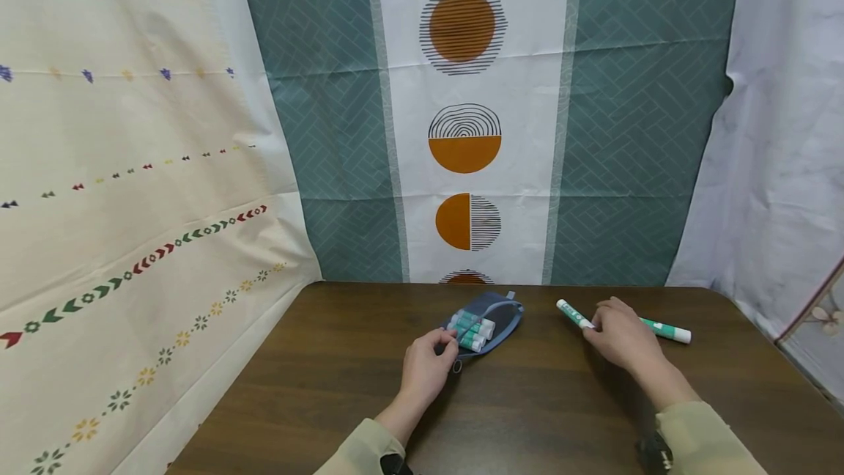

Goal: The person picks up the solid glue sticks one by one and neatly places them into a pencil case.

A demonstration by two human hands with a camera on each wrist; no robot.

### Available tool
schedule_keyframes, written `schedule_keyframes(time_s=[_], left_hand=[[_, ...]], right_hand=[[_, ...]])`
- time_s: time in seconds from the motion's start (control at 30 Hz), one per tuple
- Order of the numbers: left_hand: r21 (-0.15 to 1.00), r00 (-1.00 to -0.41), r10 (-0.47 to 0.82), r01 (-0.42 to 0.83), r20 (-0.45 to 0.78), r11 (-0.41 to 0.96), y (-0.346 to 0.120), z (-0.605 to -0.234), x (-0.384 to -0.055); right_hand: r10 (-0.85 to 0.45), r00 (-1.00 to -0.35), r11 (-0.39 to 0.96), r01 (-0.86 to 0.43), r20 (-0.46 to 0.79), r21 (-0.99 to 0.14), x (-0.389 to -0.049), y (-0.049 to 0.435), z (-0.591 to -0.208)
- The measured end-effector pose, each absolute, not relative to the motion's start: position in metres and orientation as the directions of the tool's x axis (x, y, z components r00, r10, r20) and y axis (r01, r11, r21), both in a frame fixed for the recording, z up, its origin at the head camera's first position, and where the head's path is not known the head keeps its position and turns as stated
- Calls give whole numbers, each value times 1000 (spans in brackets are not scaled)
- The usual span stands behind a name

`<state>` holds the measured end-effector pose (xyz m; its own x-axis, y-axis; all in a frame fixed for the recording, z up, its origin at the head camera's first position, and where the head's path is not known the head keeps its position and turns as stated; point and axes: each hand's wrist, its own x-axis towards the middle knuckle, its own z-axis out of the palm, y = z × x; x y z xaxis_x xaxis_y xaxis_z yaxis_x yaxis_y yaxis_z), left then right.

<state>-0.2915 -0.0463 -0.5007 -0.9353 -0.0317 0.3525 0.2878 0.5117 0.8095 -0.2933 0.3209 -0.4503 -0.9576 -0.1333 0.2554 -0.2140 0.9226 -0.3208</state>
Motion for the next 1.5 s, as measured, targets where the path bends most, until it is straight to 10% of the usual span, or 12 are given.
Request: schedule_keyframes(time_s=[1.5], left_hand=[[824,-943,-26,278,333,493,-45,-496,-290]], right_hand=[[-224,-959,877,-276,175,-394,-283,253,-437]])
